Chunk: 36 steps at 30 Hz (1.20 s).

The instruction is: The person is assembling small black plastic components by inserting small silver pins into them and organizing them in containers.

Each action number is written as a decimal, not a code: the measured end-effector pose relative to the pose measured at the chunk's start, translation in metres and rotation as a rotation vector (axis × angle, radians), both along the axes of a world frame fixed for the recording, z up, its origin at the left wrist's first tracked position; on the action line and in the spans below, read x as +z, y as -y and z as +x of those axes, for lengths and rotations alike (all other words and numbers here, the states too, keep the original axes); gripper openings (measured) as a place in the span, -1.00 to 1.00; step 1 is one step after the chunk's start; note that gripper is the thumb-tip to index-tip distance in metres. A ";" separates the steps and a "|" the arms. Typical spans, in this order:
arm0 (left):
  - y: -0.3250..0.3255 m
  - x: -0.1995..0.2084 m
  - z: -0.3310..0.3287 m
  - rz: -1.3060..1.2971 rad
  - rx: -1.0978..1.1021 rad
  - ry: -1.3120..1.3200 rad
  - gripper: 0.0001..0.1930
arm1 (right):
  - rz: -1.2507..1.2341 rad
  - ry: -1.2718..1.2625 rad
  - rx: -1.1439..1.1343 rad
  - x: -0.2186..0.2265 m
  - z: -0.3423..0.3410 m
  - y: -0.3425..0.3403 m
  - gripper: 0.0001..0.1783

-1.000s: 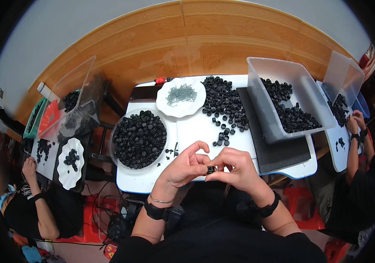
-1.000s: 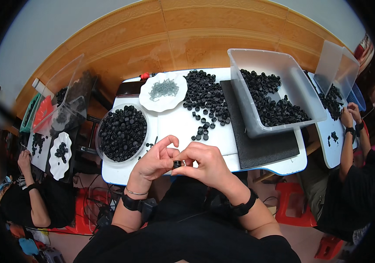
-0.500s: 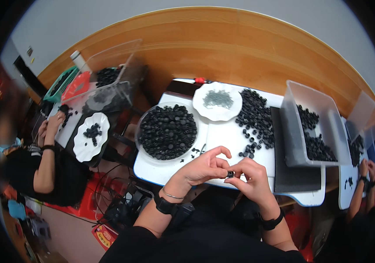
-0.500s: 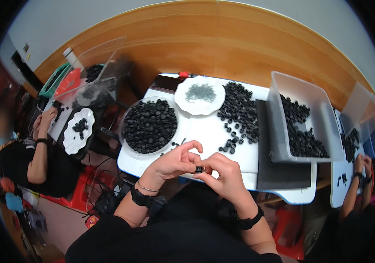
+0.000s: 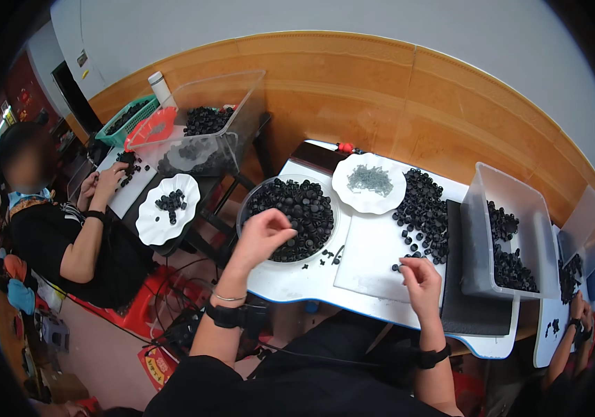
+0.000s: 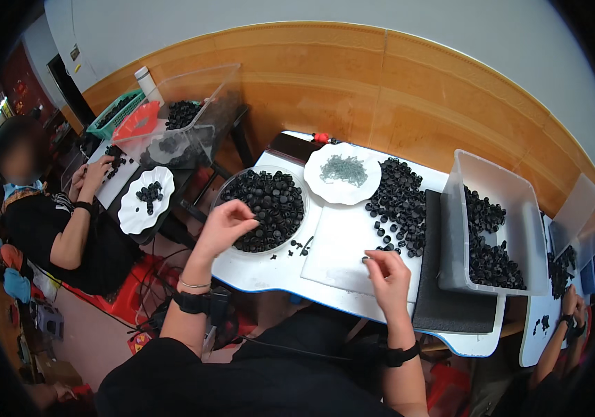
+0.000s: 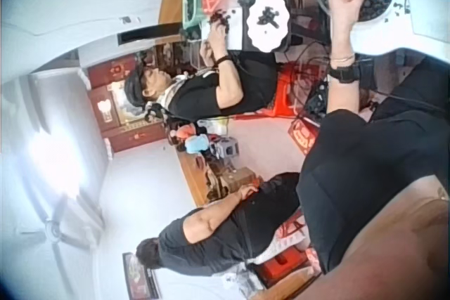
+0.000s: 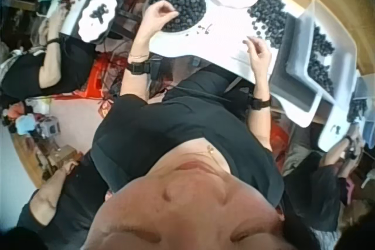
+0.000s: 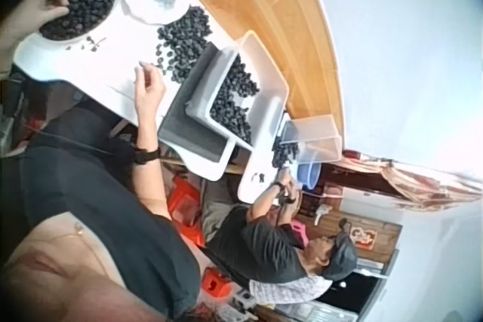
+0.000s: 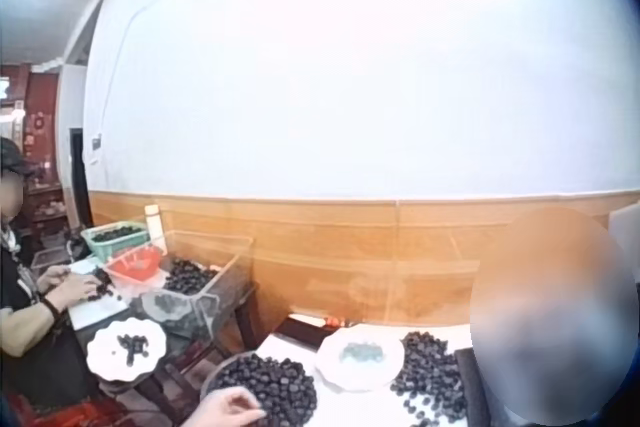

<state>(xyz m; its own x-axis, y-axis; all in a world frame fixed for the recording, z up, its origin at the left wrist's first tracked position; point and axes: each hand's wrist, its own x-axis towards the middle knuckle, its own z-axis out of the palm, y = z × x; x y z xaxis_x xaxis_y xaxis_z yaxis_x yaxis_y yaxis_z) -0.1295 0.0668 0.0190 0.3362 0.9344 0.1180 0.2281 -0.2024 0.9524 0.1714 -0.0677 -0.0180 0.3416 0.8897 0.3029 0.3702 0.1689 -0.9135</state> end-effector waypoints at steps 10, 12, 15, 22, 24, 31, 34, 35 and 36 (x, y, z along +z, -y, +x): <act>-0.020 0.012 0.031 0.402 0.164 -0.443 -0.91 | 0.128 0.231 -0.266 -0.037 0.030 -0.002 -0.95; -0.028 0.017 0.066 0.611 -0.012 -0.268 -0.91 | 0.126 0.204 -0.268 -0.040 0.027 -0.002 -0.95; -0.043 0.016 0.122 0.693 -0.155 -0.358 -0.90 | 0.090 0.216 -0.282 -0.038 0.029 0.003 -0.95; -0.112 -0.048 0.181 0.778 -0.091 -0.657 -0.88 | 0.068 0.219 -0.266 -0.036 0.026 0.007 -0.94; -0.118 -0.059 0.186 0.726 -0.075 -0.779 -0.88 | 0.053 0.206 -0.261 -0.034 0.026 0.008 -0.94; -0.128 -0.066 0.195 0.752 -0.059 -0.857 -0.92 | 0.079 0.218 -0.271 -0.033 0.029 0.006 -0.94; -0.117 -0.057 0.193 0.731 -0.052 -0.692 -0.88 | 0.100 0.198 -0.268 -0.035 0.029 0.004 -0.94; -0.111 -0.054 0.193 0.732 -0.056 -0.690 -0.88 | 0.093 0.195 -0.263 -0.034 0.028 0.004 -0.94; -0.102 -0.048 0.193 0.585 -0.104 -0.567 -0.85 | 0.087 0.191 -0.260 -0.034 0.028 0.004 -0.94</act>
